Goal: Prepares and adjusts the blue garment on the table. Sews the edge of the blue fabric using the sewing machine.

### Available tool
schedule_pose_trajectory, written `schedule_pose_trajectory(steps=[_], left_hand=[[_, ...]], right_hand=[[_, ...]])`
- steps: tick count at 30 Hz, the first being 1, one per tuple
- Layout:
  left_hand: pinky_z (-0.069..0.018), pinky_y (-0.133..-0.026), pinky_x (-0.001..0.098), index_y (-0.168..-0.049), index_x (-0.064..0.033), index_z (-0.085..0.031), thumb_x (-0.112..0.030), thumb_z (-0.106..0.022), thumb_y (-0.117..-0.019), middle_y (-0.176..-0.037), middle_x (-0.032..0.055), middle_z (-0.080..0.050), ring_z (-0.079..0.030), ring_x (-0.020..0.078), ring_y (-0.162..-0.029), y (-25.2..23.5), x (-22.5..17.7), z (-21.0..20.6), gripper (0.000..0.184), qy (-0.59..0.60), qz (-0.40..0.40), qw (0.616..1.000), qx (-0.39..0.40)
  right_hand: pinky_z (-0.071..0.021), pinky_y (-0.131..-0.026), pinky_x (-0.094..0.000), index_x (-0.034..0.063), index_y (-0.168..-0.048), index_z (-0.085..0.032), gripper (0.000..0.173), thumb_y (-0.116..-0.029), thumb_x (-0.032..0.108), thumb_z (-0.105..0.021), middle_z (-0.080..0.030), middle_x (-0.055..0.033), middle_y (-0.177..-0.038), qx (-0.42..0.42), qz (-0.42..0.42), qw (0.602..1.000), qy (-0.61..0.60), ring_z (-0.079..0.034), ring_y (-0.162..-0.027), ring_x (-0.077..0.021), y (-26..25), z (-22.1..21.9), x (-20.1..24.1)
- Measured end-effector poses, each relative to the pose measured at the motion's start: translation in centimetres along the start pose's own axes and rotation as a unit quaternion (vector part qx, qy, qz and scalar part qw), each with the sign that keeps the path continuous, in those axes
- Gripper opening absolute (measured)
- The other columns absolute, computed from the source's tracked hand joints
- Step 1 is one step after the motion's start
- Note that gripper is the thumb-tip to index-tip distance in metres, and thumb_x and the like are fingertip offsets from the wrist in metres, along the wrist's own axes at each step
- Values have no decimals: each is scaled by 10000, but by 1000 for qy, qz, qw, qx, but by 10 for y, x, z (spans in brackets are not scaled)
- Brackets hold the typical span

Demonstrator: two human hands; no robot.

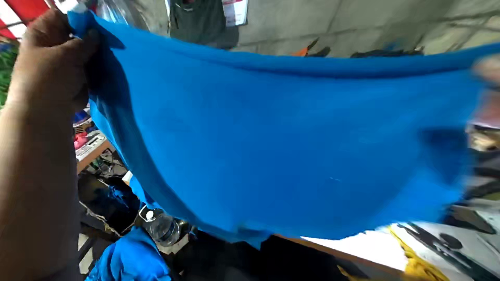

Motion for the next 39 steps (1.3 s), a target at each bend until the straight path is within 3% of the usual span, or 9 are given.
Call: schedule_pose_trajectory(steps=[3,5,11,17,21,24,28,32,39], left_hand=[[-548,-834,236,-1312,-81,-535,-156,-590,-1023,-1136,-10,-612,-619,5,-953,-24,12,13,303,-134,78,986,-53],[-528,-883,288,-1374,-62,-513,-194,-570,-1041,-1236,64,-582,-601,53,-1025,-46,6,25,362,-174,105,975,-93],[-607,-915,409,-1251,-61,-628,-208,-682,-986,-1182,67,-686,-686,186,-1087,-87,24,117,308,21,-103,992,-75],[-606,-781,226,-1095,-270,-590,-90,-438,-1054,-1003,-135,-698,-683,11,-918,64,34,106,239,83,75,991,-77],[-502,-556,139,-900,-361,-729,-355,-644,-944,-815,-128,-691,-607,-34,-660,184,63,113,95,89,184,978,35],[-554,-663,159,-1013,-386,-737,-385,-718,-921,-901,-158,-739,-672,-45,-763,259,77,108,94,91,293,926,219],[-532,-716,217,-1000,-99,-645,-42,-661,-895,-847,-99,-663,-623,-8,-757,309,100,65,120,19,425,819,384],[-568,-794,448,-1267,68,-594,-123,-661,-973,-954,196,-693,-685,272,-818,256,110,2,357,-169,444,724,501],[-432,-1084,576,-1367,21,-585,-260,-617,-1036,-1346,247,-604,-570,402,-1277,96,148,-151,435,-322,187,844,387]], right_hand=[[-488,-478,-141,179,-1074,-588,42,-1049,169,-555,-593,122,-693,-45,-80,994,54,-534,-503,36,-48,-72,22],[-516,-560,-205,95,-1282,-547,246,-1058,196,-556,-603,-4,-898,-61,-123,989,57,-584,-613,-39,-90,-102,30],[-582,-655,-244,124,-1334,-512,294,-1051,192,-557,-630,-16,-1067,-58,-46,997,-31,-675,-784,-91,-139,-126,60],[-591,-647,-278,97,-1252,-555,213,-1046,150,-536,-655,0,-936,27,-56,998,-28,-670,-741,-92,-47,-130,20],[-593,-603,-289,73,-1120,-634,170,-963,70,-569,-712,-33,-863,122,-91,987,-43,-696,-705,-137,52,-119,-38],[-588,-642,-214,118,-1041,-691,115,-969,153,-607,-745,46,-905,248,-69,966,-39,-698,-745,-34,118,-100,-90],[-575,-824,-347,-141,-1126,-661,236,-986,10,-544,-709,-233,-1079,355,-113,928,27,-697,-890,-200,173,-88,-114],[-570,-871,-492,-132,-1104,-687,233,-1001,7,-531,-706,-291,-1101,362,-77,921,118,-712,-921,-364,181,-96,-122],[-584,-714,-477,-59,-1083,-698,220,-994,122,-607,-712,-222,-945,283,-28,931,228,-703,-782,-344,139,-134,-108]])
Point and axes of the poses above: each hand's wrist, its own y-axis away from the middle knuckle, its own z-axis out of the back of the hand, x = y × z, the point moved 2 cm from there along -y, towards the middle knuckle
